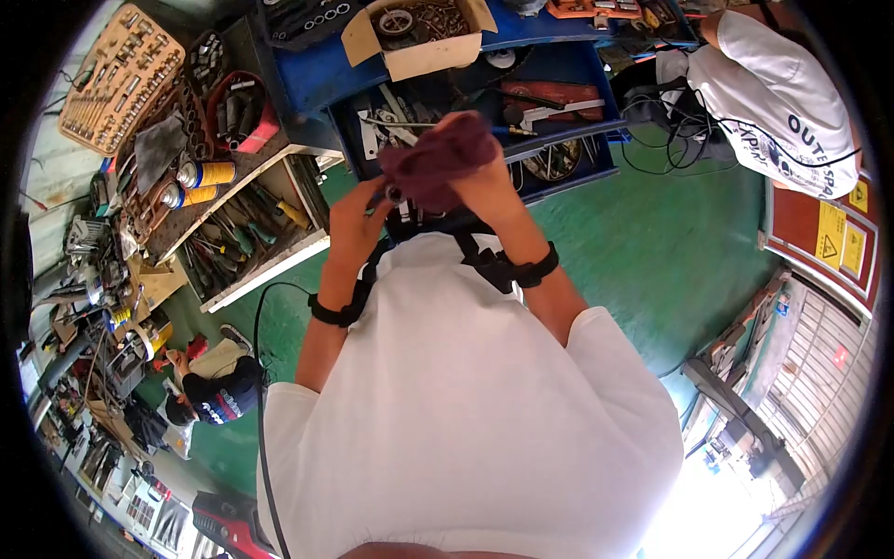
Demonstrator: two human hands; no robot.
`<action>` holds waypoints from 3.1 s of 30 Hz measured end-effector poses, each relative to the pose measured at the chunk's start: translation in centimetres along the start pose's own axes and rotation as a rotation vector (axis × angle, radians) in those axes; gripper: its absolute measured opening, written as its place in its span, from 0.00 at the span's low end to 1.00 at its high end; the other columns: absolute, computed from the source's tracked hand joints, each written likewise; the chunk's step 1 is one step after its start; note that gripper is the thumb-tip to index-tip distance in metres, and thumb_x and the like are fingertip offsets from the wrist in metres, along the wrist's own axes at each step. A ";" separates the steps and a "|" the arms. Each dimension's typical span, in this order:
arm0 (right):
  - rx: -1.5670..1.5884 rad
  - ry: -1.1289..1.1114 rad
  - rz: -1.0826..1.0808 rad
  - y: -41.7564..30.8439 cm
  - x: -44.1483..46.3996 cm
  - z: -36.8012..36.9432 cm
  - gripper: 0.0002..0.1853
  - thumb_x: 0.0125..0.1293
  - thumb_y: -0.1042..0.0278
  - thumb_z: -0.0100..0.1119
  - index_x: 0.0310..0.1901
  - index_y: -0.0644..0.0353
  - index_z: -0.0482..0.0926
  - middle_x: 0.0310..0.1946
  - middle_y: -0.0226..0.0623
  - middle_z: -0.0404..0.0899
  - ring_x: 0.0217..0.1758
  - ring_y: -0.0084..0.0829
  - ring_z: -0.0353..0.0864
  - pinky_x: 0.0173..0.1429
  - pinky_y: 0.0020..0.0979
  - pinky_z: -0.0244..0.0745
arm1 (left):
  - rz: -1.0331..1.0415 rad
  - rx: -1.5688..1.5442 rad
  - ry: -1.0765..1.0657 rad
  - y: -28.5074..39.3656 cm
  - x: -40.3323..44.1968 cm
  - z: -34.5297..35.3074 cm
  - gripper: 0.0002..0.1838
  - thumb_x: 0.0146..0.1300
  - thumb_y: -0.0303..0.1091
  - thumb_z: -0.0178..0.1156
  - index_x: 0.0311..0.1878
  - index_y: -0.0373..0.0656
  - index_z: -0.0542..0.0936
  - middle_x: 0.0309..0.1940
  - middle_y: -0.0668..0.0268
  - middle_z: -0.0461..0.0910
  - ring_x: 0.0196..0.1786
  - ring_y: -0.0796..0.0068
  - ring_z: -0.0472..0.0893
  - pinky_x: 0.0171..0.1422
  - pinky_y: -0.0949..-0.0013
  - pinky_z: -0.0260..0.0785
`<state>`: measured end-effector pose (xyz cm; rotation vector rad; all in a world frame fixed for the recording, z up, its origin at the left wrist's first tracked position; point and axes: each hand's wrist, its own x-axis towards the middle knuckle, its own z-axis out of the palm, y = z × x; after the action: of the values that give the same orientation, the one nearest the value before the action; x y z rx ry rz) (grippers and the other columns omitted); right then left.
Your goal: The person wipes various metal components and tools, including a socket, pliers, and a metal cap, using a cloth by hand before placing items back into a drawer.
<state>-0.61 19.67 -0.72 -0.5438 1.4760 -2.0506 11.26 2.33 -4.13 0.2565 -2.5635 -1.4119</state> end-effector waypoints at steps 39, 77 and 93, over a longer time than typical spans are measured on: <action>-0.688 -0.107 0.113 0.9 0.3 0.6 0.27 0.49 0.69 0.74 0.51 0.61 0.73 0.45 0.41 0.82 0.48 0.41 0.84 0.51 0.34 0.76 | -0.356 -0.369 -0.242 1.4 3.4 -3.6 0.17 0.67 0.34 0.61 0.55 0.34 0.79 0.38 0.60 0.85 0.40 0.74 0.84 0.44 0.70 0.75; -0.468 -0.253 0.014 3.3 -1.4 2.8 0.30 0.55 0.63 0.73 0.59 0.56 0.72 0.60 0.36 0.72 0.64 0.36 0.70 0.70 0.38 0.61 | -0.208 -0.375 -0.365 1.1 -1.3 -6.6 0.15 0.58 0.20 0.65 0.49 0.34 0.81 0.44 0.58 0.84 0.44 0.72 0.84 0.52 0.69 0.78; -0.227 -0.513 0.408 2.0 -0.8 3.6 0.28 0.52 0.65 0.75 0.55 0.60 0.76 0.55 0.34 0.77 0.57 0.30 0.75 0.65 0.33 0.68 | -0.362 -0.620 -0.328 -1.9 -4.6 -6.8 0.15 0.66 0.24 0.62 0.54 0.35 0.77 0.47 0.61 0.81 0.46 0.76 0.81 0.51 0.72 0.75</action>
<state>2.59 17.06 -1.47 -0.7242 1.3688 -1.3157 17.56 -3.08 -2.64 0.4243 -2.2136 -2.4752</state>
